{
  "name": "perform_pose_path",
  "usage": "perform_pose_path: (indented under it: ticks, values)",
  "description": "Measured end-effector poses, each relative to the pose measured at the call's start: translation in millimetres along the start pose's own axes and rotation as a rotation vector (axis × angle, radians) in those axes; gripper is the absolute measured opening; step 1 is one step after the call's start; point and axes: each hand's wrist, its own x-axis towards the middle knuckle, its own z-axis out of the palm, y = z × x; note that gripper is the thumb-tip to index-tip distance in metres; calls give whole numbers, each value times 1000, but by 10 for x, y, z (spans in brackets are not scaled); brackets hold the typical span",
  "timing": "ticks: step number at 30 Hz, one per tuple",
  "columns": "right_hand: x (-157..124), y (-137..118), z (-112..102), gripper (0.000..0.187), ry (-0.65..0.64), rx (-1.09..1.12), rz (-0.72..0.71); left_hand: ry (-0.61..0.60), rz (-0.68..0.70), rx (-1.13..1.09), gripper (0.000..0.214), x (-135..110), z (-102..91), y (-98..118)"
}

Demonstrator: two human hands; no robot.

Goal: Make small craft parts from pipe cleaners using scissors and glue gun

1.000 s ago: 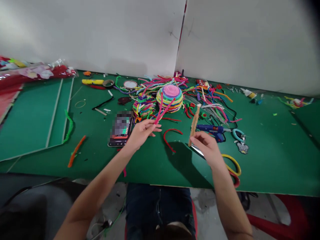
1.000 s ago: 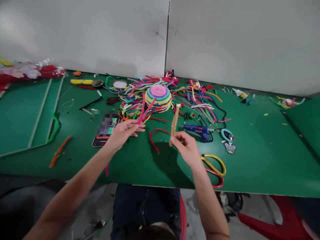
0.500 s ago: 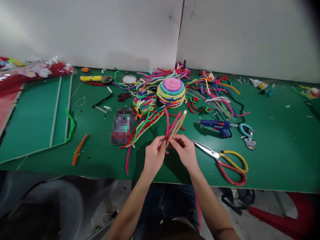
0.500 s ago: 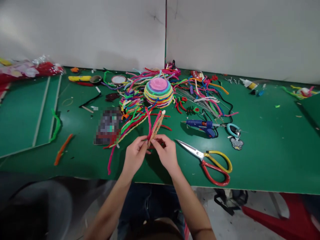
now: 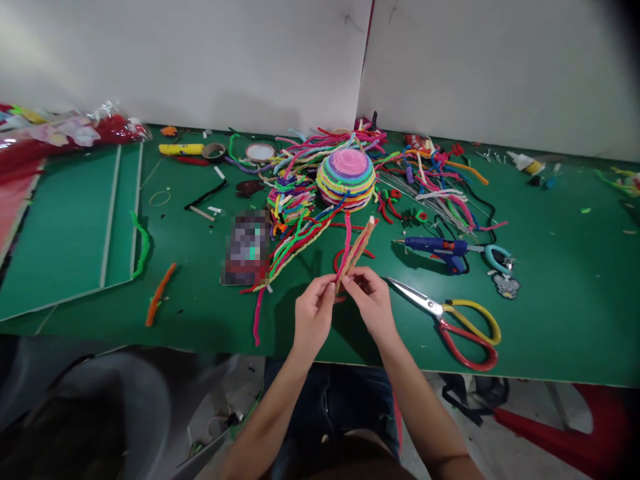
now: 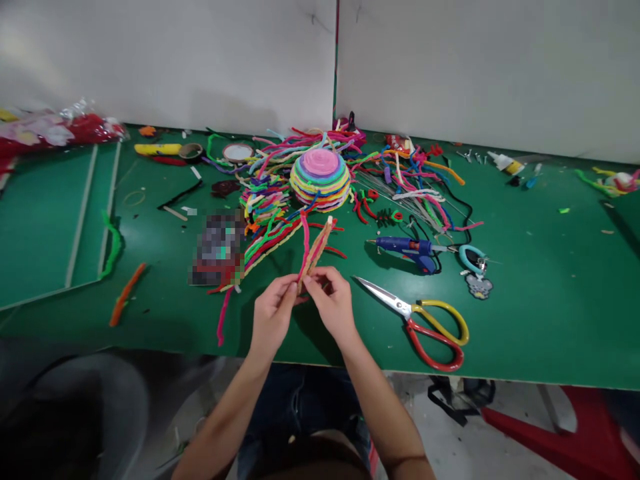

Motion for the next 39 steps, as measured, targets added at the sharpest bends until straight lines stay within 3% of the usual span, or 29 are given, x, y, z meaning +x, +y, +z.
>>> perform_pose_path:
  ticks: [14, 20, 24, 28, 39]
  values:
    - [-43, 10, 38, 9, 13, -41, -85, 75, -30, -51, 23, 18, 49, -26]
    - [-47, -6, 15, 11, -28, -58, -180, 63, 2, 109, 17, 18, 51, -40]
    - [-32, -27, -7, 11, 44, -2, -238, 45, 23, 221, 17, 12, 17, -102]
    - [-18, -8, -8, 15, 136, -59, -180, 39, 59, 298, 18, -15, -4, -117]
    - [-17, -69, 3, 20, 178, -162, -66, 97, 370, 640, 15, -62, 14, -168]
